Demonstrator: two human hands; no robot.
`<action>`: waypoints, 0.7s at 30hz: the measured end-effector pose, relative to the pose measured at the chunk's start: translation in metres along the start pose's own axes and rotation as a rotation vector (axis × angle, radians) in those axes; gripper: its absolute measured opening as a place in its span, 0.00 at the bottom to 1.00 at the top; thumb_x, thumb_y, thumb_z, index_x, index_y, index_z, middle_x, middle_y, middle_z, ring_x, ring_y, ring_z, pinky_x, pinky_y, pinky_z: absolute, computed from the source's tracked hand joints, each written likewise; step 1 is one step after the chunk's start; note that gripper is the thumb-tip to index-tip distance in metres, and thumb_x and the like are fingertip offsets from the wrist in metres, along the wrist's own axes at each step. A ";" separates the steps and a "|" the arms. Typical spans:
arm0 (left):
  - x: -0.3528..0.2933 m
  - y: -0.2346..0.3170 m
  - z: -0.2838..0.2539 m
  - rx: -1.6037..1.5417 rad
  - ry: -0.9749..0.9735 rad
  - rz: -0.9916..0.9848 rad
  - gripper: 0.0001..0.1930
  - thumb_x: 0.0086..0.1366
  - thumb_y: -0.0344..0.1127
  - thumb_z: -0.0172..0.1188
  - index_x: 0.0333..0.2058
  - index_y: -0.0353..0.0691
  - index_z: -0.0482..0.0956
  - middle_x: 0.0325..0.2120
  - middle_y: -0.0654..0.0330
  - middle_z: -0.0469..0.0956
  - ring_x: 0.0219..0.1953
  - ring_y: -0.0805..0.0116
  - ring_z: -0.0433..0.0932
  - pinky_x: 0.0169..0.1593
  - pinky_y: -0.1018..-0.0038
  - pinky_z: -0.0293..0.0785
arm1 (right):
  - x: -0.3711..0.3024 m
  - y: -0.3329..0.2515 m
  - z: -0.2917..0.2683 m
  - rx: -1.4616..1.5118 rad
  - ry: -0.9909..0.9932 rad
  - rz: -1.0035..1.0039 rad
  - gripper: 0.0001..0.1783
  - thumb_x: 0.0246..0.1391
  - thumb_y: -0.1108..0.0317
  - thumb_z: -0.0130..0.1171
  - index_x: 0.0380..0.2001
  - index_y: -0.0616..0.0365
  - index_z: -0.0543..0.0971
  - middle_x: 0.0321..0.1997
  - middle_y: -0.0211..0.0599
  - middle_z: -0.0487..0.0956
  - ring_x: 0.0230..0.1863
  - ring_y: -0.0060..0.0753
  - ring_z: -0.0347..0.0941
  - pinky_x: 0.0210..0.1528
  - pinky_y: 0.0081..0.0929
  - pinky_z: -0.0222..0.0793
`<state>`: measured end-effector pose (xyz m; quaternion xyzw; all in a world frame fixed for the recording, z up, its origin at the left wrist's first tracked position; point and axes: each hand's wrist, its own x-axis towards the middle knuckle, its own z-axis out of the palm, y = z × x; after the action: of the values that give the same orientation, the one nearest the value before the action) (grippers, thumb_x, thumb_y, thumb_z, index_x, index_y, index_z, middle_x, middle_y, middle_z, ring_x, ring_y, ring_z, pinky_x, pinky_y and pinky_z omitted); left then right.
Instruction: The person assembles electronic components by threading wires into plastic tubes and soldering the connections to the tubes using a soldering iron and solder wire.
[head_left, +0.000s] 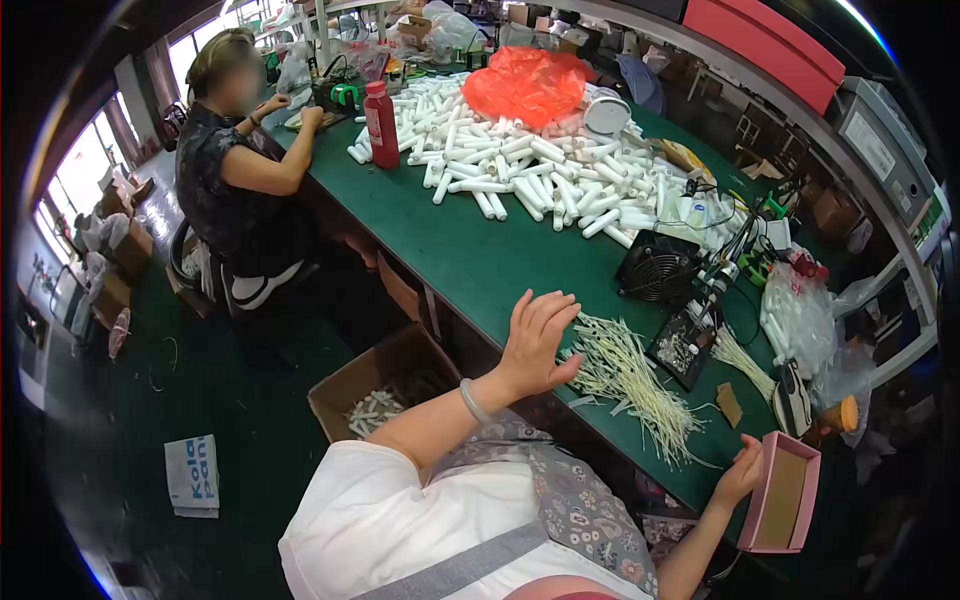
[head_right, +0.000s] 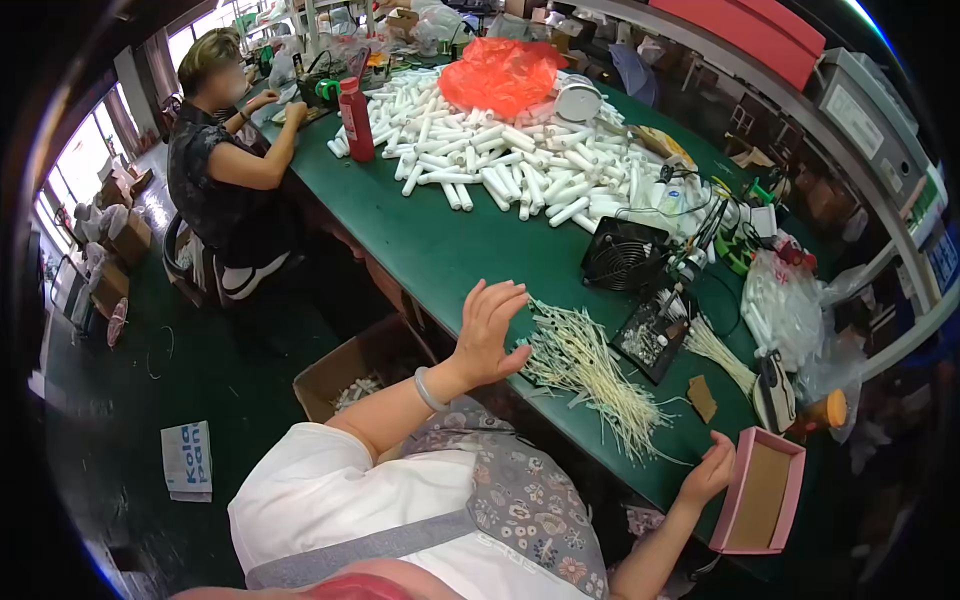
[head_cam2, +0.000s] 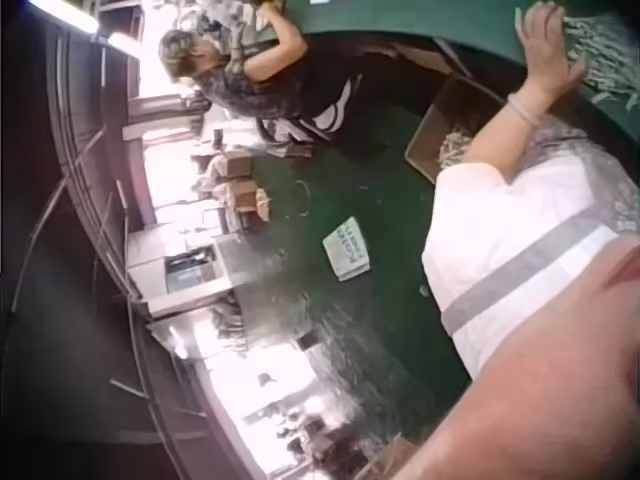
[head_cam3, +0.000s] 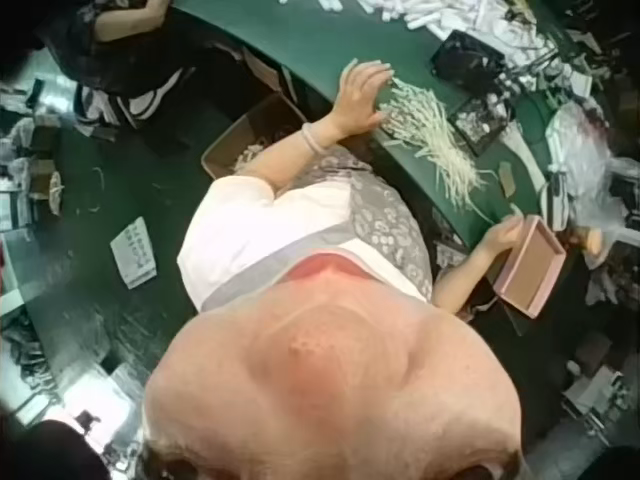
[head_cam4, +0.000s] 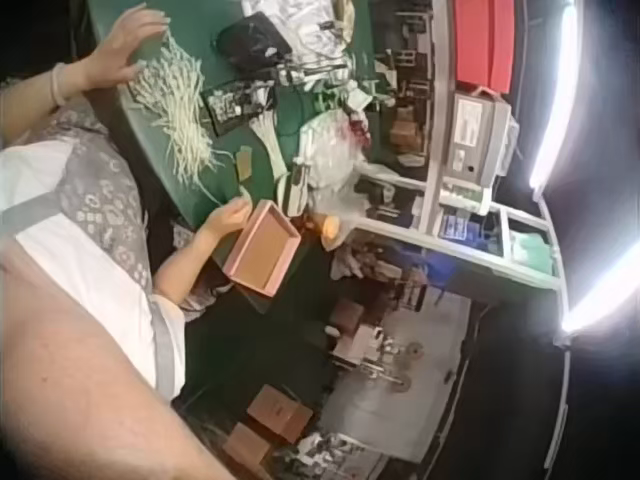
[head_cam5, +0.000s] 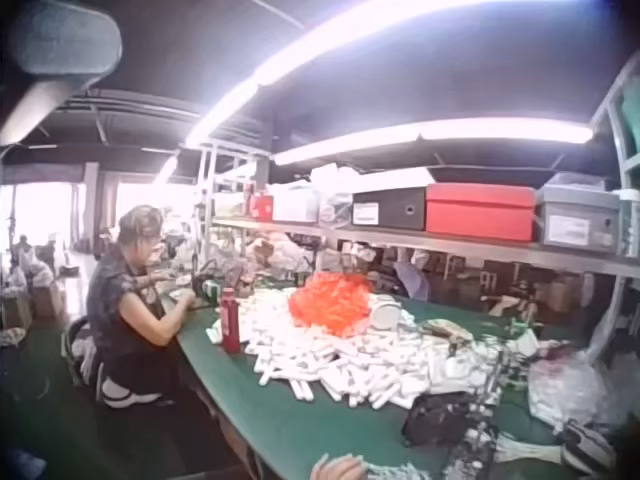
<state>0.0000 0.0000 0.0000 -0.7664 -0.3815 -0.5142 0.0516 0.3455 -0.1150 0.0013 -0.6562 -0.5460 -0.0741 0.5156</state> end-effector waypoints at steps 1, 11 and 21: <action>0.002 0.000 0.000 -0.002 0.005 -0.001 0.31 0.45 0.42 0.58 0.49 0.39 0.62 0.48 0.55 0.64 0.51 0.56 0.63 0.58 0.55 0.48 | 0.000 -0.001 -0.001 0.006 0.012 0.003 0.19 0.60 0.64 0.34 0.28 0.64 0.74 0.17 0.30 0.64 0.18 0.21 0.57 0.22 0.20 0.52; -0.002 -0.002 -0.003 -0.054 0.005 0.033 0.30 0.42 0.38 0.60 0.47 0.41 0.65 0.45 0.57 0.66 0.49 0.59 0.65 0.57 0.56 0.50 | -0.005 -0.003 -0.002 0.021 0.009 0.053 0.18 0.58 0.67 0.35 0.27 0.66 0.73 0.18 0.33 0.65 0.18 0.24 0.57 0.21 0.22 0.52; 0.054 0.089 -0.025 -0.549 -0.493 0.534 0.20 0.46 0.54 0.58 0.28 0.43 0.71 0.21 0.65 0.65 0.24 0.69 0.66 0.23 0.75 0.61 | -0.007 -0.126 0.011 0.051 -0.647 -0.445 0.07 0.46 0.68 0.50 0.25 0.61 0.74 0.20 0.40 0.72 0.19 0.43 0.69 0.20 0.34 0.63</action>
<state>0.0476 -0.0459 0.0842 -0.9229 -0.0209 -0.3670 -0.1149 0.2380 -0.1272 0.0663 -0.4981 -0.8109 0.0401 0.3045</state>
